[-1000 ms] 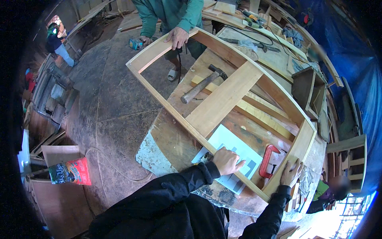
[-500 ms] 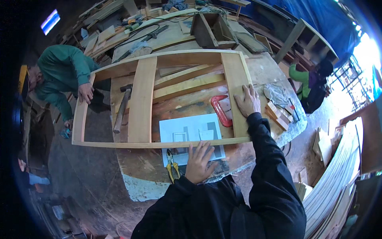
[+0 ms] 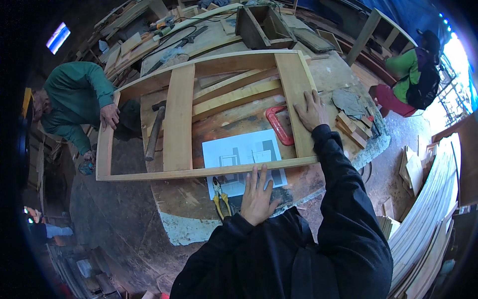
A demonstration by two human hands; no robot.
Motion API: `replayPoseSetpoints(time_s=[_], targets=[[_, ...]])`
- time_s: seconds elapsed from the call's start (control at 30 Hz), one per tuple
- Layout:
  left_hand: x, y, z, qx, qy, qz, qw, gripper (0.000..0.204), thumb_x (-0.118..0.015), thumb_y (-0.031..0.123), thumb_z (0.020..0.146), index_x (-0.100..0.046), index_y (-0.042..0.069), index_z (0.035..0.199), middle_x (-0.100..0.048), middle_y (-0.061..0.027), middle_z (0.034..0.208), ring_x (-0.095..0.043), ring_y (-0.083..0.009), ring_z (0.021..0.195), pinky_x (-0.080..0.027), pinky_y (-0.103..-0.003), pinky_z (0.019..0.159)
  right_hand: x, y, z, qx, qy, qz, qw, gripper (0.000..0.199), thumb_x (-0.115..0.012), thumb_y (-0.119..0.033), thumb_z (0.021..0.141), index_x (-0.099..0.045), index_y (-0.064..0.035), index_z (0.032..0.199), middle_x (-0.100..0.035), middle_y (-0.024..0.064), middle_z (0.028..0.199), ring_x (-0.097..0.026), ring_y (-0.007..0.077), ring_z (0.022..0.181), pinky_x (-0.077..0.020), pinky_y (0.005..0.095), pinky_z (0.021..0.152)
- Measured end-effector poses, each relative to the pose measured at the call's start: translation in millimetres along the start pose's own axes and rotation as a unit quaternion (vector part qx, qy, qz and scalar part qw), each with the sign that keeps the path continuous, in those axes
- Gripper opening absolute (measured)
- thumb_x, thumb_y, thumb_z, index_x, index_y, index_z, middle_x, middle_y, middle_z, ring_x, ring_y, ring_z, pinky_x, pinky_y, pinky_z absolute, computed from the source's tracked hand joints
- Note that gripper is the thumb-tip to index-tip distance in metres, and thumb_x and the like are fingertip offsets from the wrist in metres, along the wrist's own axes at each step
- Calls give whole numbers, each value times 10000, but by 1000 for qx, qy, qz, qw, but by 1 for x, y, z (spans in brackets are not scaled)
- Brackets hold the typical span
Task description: Assembling and hammering a wooden frame for furniture using glue and nails.
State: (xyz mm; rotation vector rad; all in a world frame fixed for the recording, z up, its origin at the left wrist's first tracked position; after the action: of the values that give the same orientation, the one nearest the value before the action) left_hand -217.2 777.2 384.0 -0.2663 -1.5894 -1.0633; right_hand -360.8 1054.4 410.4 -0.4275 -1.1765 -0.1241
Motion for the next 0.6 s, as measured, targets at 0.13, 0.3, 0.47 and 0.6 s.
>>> replayPoseSetpoints(time_s=[0.13, 0.3, 0.47, 0.6], targets=[[0, -11, -4, 26, 1, 12, 1000, 606, -714, 347, 785, -579, -50, 1223, -159, -227, 1567, -128, -423, 1452, -176, -552, 1160, -4, -20, 5, 15, -17, 2, 1000, 660, -566, -506, 876, -469, -79, 1370, -378, 236, 1466, -404, 440, 1307, -337, 486, 1086], [-5, -9, -4, 26, -4, 3, 1000, 597, -727, 345, 760, -613, -77, 1168, -235, -256, 1533, -181, -461, 1422, -231, -559, 1139, -26, 1, 7, 55, -17, -122, 991, 646, -480, -531, 923, -463, -98, 1403, -443, 202, 1442, -466, 356, 1294, -429, 447, 1018], [-17, -8, -9, 35, 81, 0, 996, 604, -683, 335, 754, -612, -73, 1193, -242, -216, 1547, -148, -397, 1457, -183, -522, 1162, -19, 25, 4, 50, -9, -45, 998, 618, -536, -466, 927, -459, -77, 1401, -390, 226, 1468, -422, 407, 1313, -379, 444, 1065], [-12, -5, -9, 35, 15, 24, 999, 690, -673, 340, 757, -534, -26, 1326, -179, -239, 1563, -90, -408, 1469, -174, -544, 1149, -27, 18, 11, 69, -1, -16, 998, 590, -542, -425, 937, -457, -61, 1395, -384, 242, 1462, -407, 424, 1317, -376, 451, 1065]])
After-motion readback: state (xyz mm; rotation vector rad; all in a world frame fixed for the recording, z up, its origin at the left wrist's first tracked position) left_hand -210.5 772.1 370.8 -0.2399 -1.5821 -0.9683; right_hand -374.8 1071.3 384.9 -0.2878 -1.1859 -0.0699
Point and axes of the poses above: each hand's wrist, its own z-axis towards the middle knuckle, its own x-axis out of the back of the hand, y = z × x, the point moved 10 cm from there along z, towards the middle knuckle
